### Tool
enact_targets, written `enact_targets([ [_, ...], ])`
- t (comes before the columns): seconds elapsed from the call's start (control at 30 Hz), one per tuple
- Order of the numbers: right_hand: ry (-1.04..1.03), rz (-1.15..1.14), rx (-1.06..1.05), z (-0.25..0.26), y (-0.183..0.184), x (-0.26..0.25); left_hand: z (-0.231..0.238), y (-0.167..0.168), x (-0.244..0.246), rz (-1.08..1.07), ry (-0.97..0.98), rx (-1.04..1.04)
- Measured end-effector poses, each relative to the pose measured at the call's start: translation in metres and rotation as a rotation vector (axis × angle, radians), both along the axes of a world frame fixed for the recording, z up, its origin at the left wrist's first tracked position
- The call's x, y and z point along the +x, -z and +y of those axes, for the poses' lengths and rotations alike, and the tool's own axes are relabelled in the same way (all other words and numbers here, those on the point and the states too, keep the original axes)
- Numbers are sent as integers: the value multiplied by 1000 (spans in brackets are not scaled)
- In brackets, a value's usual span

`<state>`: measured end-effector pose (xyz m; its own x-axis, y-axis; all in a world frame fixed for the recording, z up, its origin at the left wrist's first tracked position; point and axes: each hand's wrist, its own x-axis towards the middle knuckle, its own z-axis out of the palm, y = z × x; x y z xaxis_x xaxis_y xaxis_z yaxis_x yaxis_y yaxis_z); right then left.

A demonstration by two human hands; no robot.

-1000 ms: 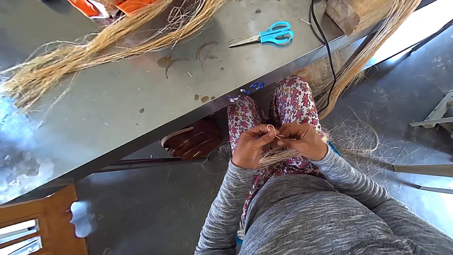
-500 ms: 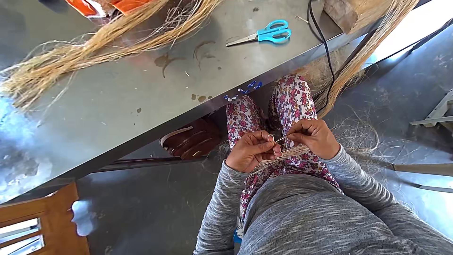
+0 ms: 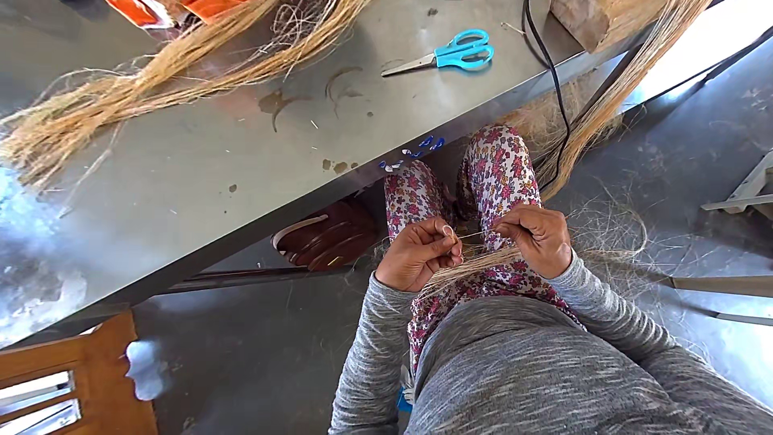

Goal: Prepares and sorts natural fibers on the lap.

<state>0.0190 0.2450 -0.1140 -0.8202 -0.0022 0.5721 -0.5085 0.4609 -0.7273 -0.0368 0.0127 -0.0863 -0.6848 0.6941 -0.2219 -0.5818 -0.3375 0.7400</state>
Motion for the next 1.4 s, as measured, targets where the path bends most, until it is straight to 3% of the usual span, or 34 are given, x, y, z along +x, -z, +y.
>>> enact_targets([
  [0.17, -20, -157, 35, 0, -1, 1, 4, -1, 1, 24, -29, -14],
  [0.43, -233, -497, -194, 20, -2, 4, 3, -1, -3, 14, -16, -29],
  [0.53, -333, -545, -152, 47, -8, 6, 0, 0, -5, 15, -24, -34],
  [0.63, -305, -586, -2, 89, -22, 13, -7, 0, -11, 21, -28, -14],
  [0.83, 14, -771, 252, 220, -41, 52, -13, 2, -22, -8, -27, 10],
  [0.93, 386, -1016, 300, 305, -5, 72, -9, 2, -24, -4, -16, -5],
  [1.0, 685, -1244, 530, 328, 11, 71, -5, 0, -22, 8, 7, -9],
  [1.07, 915, -1336, 661, 305, -2, 58, 1, -3, -20, 24, 32, -22],
  [1.13, 857, -986, 663, 257, -32, 51, 6, -4, -17, 34, 50, -43],
  [1.2, 554, -547, 499, 188, -59, 36, 9, -5, -13, 37, 62, -58],
  [1.27, 179, -276, 185, 117, -62, 15, 12, -7, -11, 48, 75, -68],
  [1.33, -134, -214, 20, 56, -54, 2, 12, -8, -9, 46, 76, -75],
  [1.4, -320, -268, -59, 15, -42, -6, 11, -8, -8, 47, 75, -71],
])
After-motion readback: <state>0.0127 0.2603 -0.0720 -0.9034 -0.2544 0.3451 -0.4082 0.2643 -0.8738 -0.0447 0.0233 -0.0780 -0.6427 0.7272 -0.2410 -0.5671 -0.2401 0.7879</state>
